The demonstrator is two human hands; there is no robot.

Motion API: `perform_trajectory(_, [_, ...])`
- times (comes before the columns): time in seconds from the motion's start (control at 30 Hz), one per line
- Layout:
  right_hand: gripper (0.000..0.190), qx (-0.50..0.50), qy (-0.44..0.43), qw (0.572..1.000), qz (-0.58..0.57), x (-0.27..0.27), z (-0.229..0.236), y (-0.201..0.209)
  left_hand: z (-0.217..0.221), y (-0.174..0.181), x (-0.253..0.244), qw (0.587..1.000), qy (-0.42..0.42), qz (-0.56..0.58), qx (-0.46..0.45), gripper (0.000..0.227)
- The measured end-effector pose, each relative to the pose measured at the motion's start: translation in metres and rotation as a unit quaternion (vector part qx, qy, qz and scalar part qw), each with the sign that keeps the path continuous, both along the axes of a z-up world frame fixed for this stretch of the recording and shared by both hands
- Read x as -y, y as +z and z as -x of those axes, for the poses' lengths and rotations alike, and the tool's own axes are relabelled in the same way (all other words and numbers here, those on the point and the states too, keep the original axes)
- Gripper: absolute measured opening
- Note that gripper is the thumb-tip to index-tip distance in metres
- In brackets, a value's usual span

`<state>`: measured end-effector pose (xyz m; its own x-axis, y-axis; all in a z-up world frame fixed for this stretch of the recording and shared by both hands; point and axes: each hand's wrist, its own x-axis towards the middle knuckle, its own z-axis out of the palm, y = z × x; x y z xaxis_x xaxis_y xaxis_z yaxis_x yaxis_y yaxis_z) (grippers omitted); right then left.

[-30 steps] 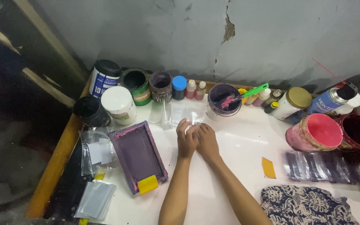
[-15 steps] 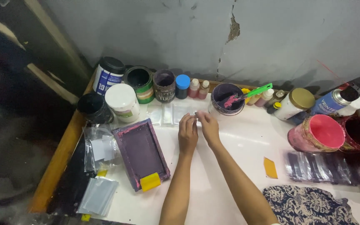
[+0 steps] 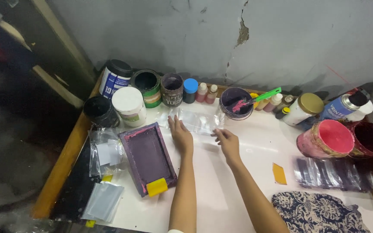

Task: The person cleans a white work surface with a patterned cloth, then stirs a dark substance in a container using a green spatula. They proceed to handle several small, sealed foil packets, arranging them on the table.

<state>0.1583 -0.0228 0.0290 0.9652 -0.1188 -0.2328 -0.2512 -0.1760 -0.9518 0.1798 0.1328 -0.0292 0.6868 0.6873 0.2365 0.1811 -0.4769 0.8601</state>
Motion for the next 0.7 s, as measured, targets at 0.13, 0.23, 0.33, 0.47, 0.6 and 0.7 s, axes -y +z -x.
perform_trajectory(0.13, [0.029, -0.003, -0.056, 0.998, -0.025, 0.023, 0.021, 0.005, -0.006, -0.011, -0.003, 1.0, 0.015, -0.012, -0.019, 0.038])
perform_trajectory(0.23, [0.027, -0.007, -0.09, 0.996, -0.027, 0.045, 0.033, 0.002, -0.012, -0.025, -0.004, 0.999, 0.018, -0.02, -0.024, 0.039])
perform_trajectory(0.33, [0.026, -0.009, -0.116, 0.993, -0.031, 0.071, 0.044, -0.009, -0.016, -0.036, -0.006, 0.999, 0.017, -0.018, -0.041, 0.043])
perform_trajectory(0.47, [0.025, -0.012, -0.162, 0.986, -0.045, 0.108, 0.064, -0.021, -0.018, -0.039, -0.008, 0.999, 0.024, -0.019, -0.024, 0.04])
perform_trajectory(0.6, [0.027, -0.039, -0.173, 0.983, -0.05, 0.134, 0.099, -0.023, -0.008, -0.025, -0.003, 1.0, 0.023, -0.018, 0.009, 0.041])
perform_trajectory(0.7, [0.026, -0.066, -0.144, 0.985, -0.069, 0.149, 0.124, -0.024, -0.009, -0.04, 0.0, 0.984, -0.03, -0.103, 0.14, 0.04])
